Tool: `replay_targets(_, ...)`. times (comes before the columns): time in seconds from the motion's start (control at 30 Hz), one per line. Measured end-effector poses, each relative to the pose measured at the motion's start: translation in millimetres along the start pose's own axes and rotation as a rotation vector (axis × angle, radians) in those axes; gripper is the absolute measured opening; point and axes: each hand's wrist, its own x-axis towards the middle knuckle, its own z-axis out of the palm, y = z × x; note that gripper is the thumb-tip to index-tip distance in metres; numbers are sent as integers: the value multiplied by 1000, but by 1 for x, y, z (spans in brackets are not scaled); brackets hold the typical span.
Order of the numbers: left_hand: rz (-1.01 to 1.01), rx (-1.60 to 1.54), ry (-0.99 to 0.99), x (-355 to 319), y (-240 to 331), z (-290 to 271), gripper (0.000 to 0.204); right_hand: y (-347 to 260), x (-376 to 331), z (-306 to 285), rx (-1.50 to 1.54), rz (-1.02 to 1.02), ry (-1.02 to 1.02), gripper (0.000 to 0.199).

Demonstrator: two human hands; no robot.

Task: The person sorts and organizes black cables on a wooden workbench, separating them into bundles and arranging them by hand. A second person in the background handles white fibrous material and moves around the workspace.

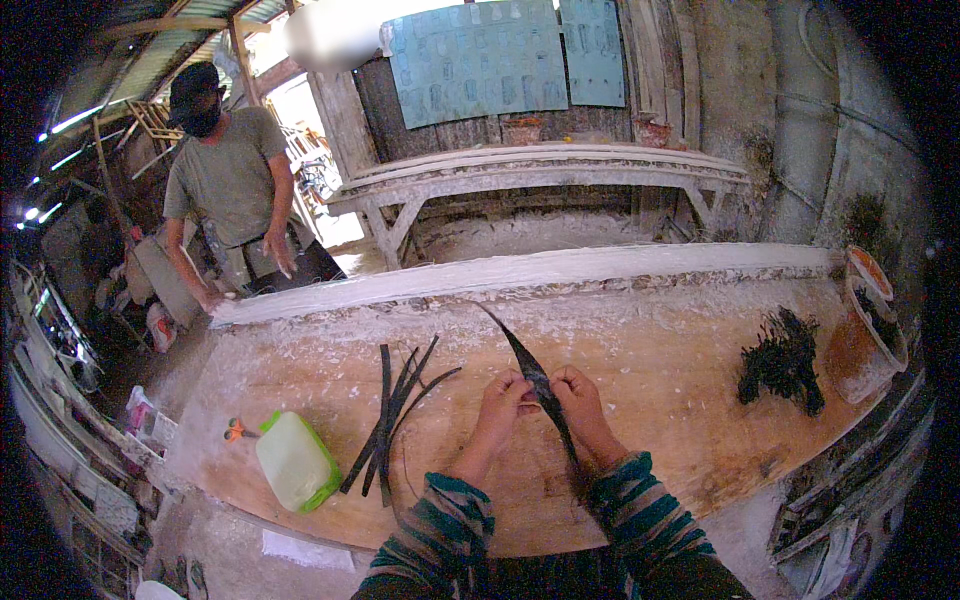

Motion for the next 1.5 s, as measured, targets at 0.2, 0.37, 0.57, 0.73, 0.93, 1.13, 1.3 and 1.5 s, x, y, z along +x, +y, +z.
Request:
replay_targets(0.2,-47,-65,-24,0,0,-3,9,-4,4,-4,304,189,-112,6)
replay_targets(0.37,27,59,1,2,-1,-1,8,0,5,-7,162,149,-107,2)
replay_targets(0.57,128,106,-26,3,0,-2,12,11,3,3,50,0,15,10)
replay_targets(0.73,183,101,-33,9,-7,-6,15,-6,-1,4,-120,-41,15,14)
replay_targets(0.93,227,178,-66,5,-4,-3,17,-17,-8,6,-209,-150,51,13)
replay_targets(1.13,237,168,-50,7,-7,-2,16,-3,-2,1,-124,-63,27,8)
replay_targets(1.3,177,132,13,8,-7,-4,19,11,8,-8,31,28,13,14)
replay_targets(1.5,65,-37,8,5,-5,-4,25,2,6,-10,284,243,-45,18)
